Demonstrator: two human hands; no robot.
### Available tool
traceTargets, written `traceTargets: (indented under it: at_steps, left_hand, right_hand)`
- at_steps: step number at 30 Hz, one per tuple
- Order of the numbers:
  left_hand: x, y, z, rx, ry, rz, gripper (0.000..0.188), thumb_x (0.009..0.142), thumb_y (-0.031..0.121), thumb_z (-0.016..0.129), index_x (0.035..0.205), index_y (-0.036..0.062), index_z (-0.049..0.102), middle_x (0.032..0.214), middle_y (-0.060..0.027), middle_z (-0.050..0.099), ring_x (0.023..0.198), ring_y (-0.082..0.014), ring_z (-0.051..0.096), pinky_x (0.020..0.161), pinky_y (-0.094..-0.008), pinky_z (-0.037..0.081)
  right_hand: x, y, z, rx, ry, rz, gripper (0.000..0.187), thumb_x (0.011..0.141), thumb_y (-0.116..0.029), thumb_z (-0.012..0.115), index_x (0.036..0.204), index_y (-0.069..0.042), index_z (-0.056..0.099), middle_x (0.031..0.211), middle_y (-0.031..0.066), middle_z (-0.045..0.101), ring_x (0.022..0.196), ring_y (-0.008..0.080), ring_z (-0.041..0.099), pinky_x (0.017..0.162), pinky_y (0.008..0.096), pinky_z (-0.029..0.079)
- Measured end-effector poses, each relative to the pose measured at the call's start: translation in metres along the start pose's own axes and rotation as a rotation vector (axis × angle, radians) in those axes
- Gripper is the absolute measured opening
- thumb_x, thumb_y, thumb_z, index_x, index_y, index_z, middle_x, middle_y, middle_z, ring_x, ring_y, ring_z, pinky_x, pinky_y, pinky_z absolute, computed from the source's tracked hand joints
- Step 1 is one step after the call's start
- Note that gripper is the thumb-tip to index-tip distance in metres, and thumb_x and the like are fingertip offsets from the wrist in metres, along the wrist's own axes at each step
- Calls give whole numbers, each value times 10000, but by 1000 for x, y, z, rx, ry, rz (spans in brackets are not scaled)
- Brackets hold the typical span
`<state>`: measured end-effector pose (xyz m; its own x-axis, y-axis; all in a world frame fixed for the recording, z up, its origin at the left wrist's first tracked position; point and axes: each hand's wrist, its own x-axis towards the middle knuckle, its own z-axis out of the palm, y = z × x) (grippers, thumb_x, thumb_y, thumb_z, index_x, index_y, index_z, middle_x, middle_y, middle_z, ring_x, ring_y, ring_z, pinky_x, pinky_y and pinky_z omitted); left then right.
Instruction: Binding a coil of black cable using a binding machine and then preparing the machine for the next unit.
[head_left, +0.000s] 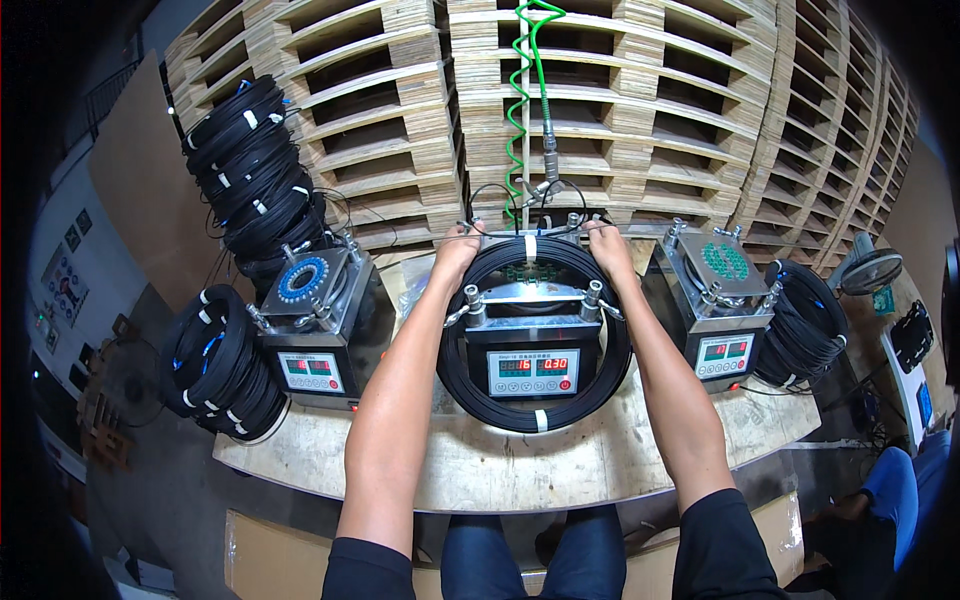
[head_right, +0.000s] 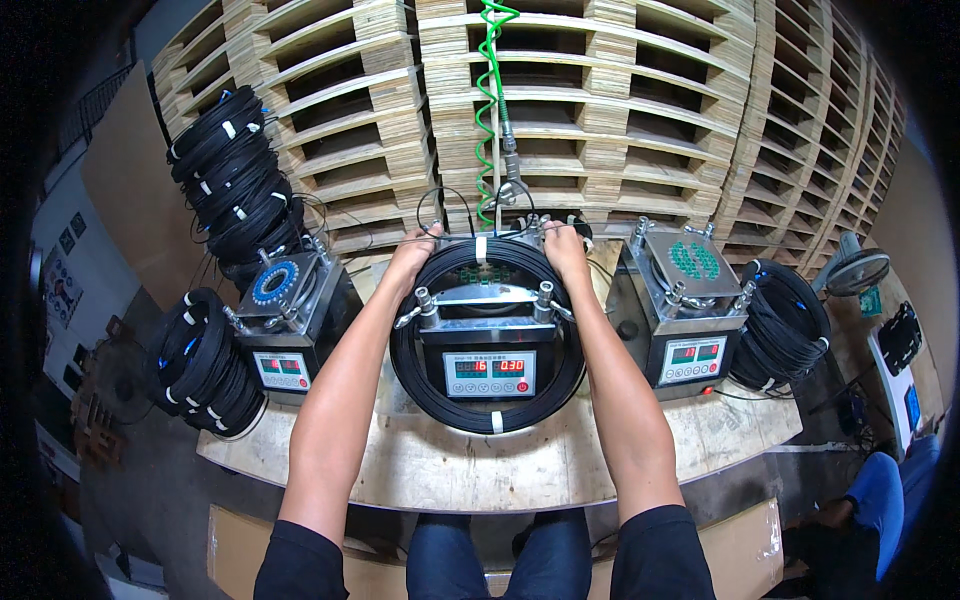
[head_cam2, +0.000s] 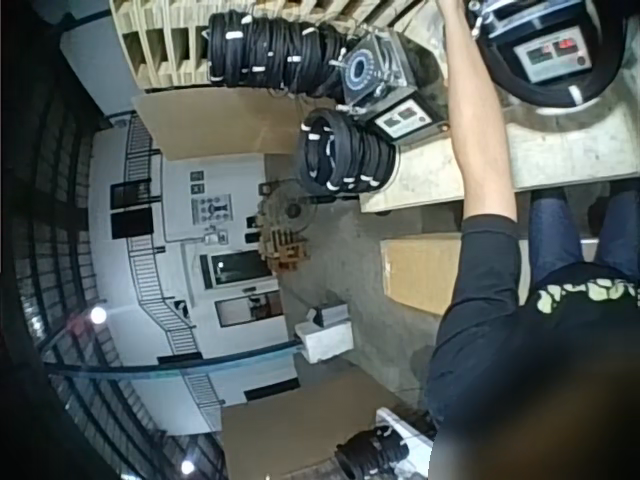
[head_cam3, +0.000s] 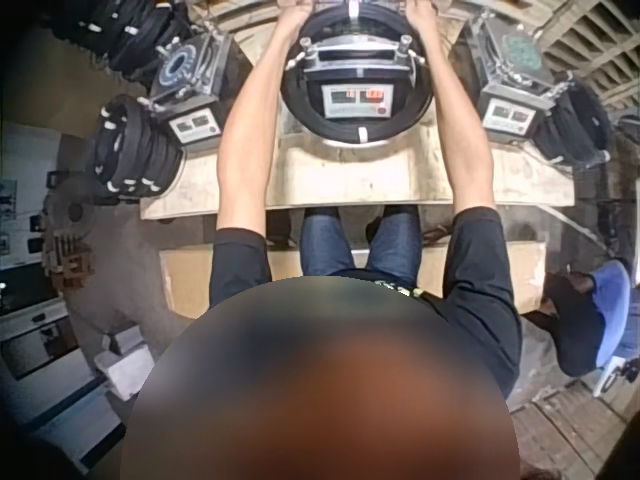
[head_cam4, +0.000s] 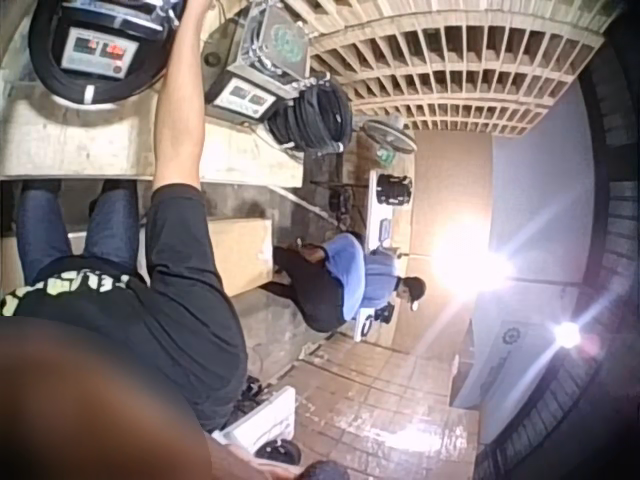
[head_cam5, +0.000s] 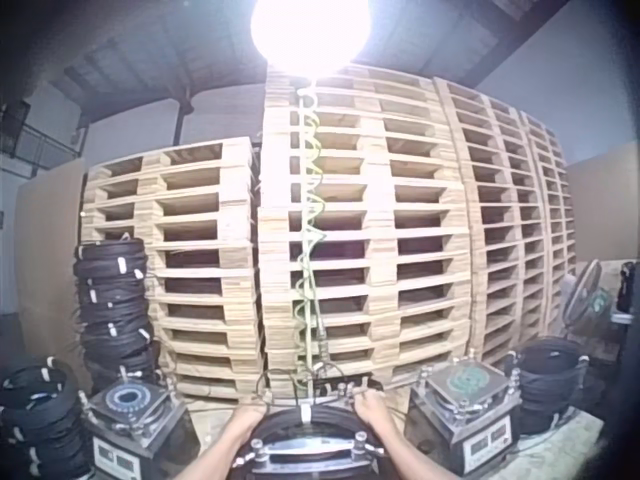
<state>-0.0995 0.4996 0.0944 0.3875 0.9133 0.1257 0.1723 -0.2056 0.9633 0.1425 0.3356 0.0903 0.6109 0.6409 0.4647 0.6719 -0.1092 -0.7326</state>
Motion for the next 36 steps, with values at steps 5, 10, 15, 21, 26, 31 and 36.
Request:
traceTargets:
  at_steps: [5, 10, 15, 21, 26, 31, 36]
  left_hand:
    - [2, -1, 2, 33, -47, 7, 638, 885, 511, 661, 1145, -68, 592, 1000, -209, 675, 917, -261, 631, 822, -363, 491]
    - [-7, -2, -3, 84, 98, 46, 525, 886, 456, 674, 1049, -41, 620, 922, -169, 677, 838, -223, 614, 770, -349, 489]
    - [-14, 10, 2, 59, 75, 77, 488, 887, 429, 679, 1047, -29, 625, 930, -156, 677, 844, -210, 610, 763, -326, 485]
    - [-2, -1, -6, 14, 29, 49, 503, 896, 427, 668, 1057, -48, 635, 943, -147, 675, 847, -210, 601, 774, -330, 483]
    - [0, -1, 4, -20, -62, 21, 540, 916, 440, 646, 1120, -60, 635, 1004, -180, 685, 931, -231, 628, 833, -326, 484]
    - [6, -9, -1, -14, -18, 138, 567, 926, 435, 636, 1187, -67, 615, 1065, -197, 686, 978, -246, 635, 860, -326, 481]
    - [-9, 7, 15, -88, -101, 109, 351, 954, 268, 641, 1211, 28, 641, 1005, -11, 654, 914, -112, 561, 837, -240, 424]
  right_hand:
    - [13, 24, 3, 153, -115, -79, 354, 1002, -266, 468, 1112, -4, 680, 913, 151, 708, 861, 223, 654, 809, 350, 491]
    - [-2, -8, 0, 229, -150, 87, 340, 993, -263, 467, 1097, -4, 662, 942, 226, 702, 856, 346, 702, 785, 407, 521]
    - [-1, -1, -3, 219, -56, 39, 378, 1004, -319, 463, 1100, -4, 649, 918, 242, 691, 837, 362, 698, 774, 429, 520]
    - [3, -1, 4, 29, -55, 79, 396, 1004, -319, 483, 1155, 7, 650, 1050, 231, 692, 1007, 341, 667, 881, 376, 486]
    - [6, 23, 1, 27, -26, 18, 341, 933, -246, 482, 1100, -8, 661, 1024, 271, 667, 1052, 431, 620, 901, 451, 490]
    - [9, 20, 6, 195, -148, 257, 311, 907, -97, 490, 1148, -6, 664, 941, 168, 716, 768, 212, 699, 681, 342, 541]
    - [28, 44, -1, 467, -151, 383, 248, 972, -230, 553, 1123, -41, 609, 669, 73, 626, 518, 132, 556, 439, 268, 401]
